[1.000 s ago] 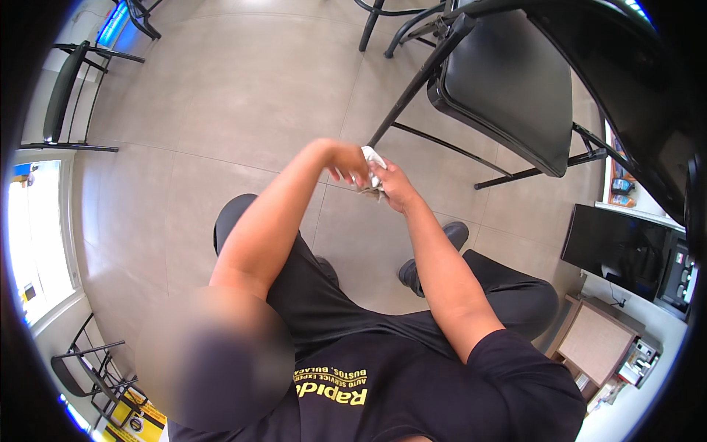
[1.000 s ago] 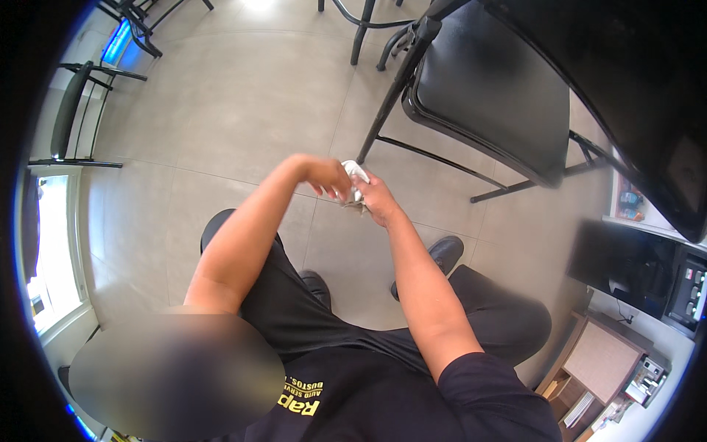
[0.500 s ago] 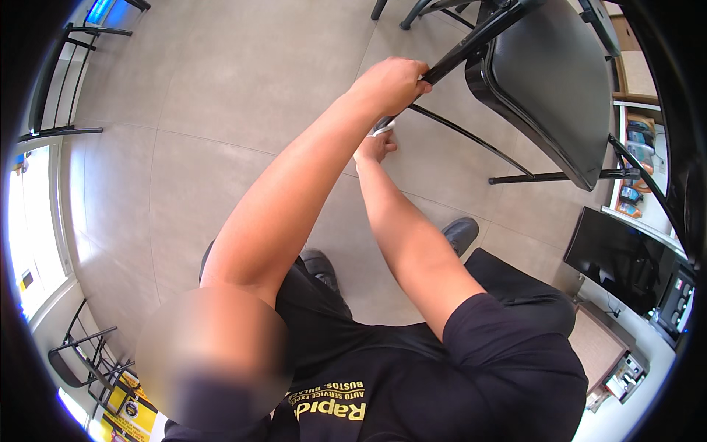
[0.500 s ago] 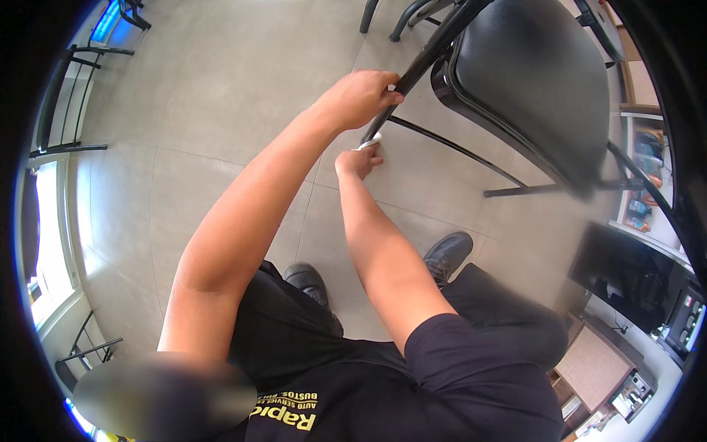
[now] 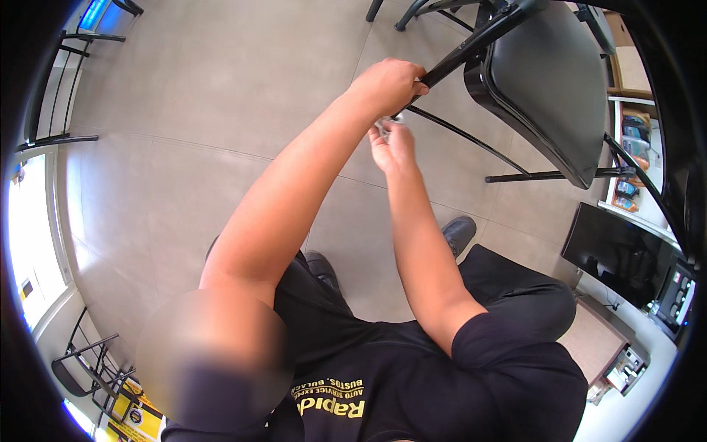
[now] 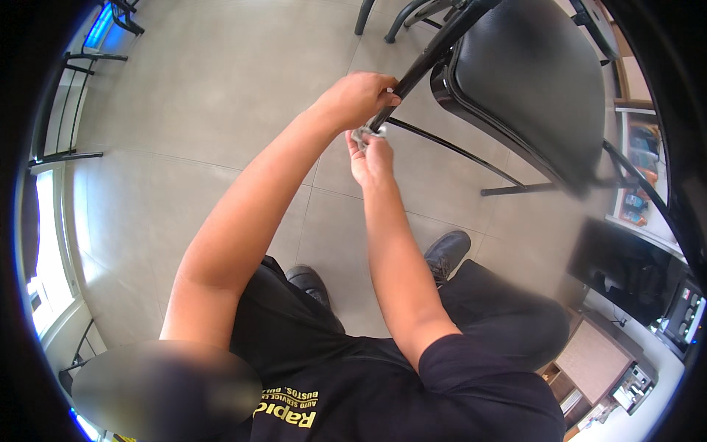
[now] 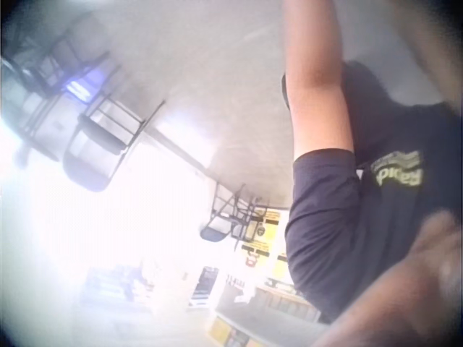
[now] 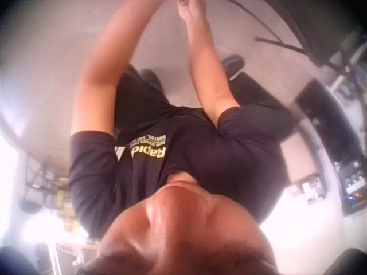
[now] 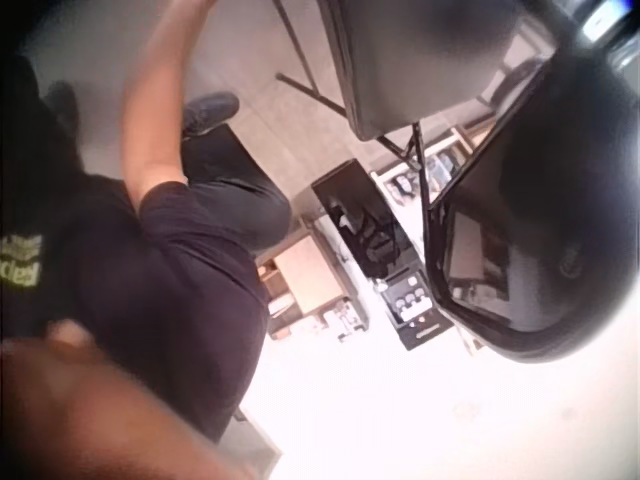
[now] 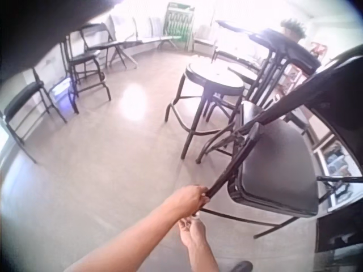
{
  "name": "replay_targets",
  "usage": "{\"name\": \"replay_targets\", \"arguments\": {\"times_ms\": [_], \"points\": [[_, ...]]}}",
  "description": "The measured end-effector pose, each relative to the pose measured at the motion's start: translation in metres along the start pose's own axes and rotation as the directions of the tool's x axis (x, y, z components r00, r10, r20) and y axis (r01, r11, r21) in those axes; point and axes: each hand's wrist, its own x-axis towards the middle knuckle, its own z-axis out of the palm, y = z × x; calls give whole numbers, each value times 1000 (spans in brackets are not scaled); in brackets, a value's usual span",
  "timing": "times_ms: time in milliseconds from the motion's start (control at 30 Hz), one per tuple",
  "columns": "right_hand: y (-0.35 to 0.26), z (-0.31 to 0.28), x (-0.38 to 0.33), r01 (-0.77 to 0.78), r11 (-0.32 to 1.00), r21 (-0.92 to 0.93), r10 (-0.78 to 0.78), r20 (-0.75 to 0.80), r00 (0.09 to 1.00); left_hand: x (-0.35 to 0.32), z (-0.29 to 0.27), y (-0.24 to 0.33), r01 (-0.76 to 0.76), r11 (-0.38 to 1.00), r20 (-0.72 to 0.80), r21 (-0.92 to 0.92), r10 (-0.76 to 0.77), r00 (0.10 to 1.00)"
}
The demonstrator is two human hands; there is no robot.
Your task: The person wipes the legs, seat, and backrest of several black chairs and stools with a white cloth. The person moves between different chairs, cleaning each part thoroughly.
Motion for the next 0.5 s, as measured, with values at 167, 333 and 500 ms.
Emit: {"name": "replay_targets", "arguments": {"times_ms": [167, 333, 500], "points": [[-6, -22, -31, 131, 986, 101, -135, 30, 990, 2, -7, 6, 20, 1000, 83, 16, -21, 996], [35, -38, 30, 51, 998, -44, -54, -84, 995, 3, -11, 14, -4, 1000, 81, 18, 2, 997], [7, -11, 38, -54, 996, 64, 62, -140, 988, 4, -8, 11, 22, 999, 87, 24, -24, 996]]}}
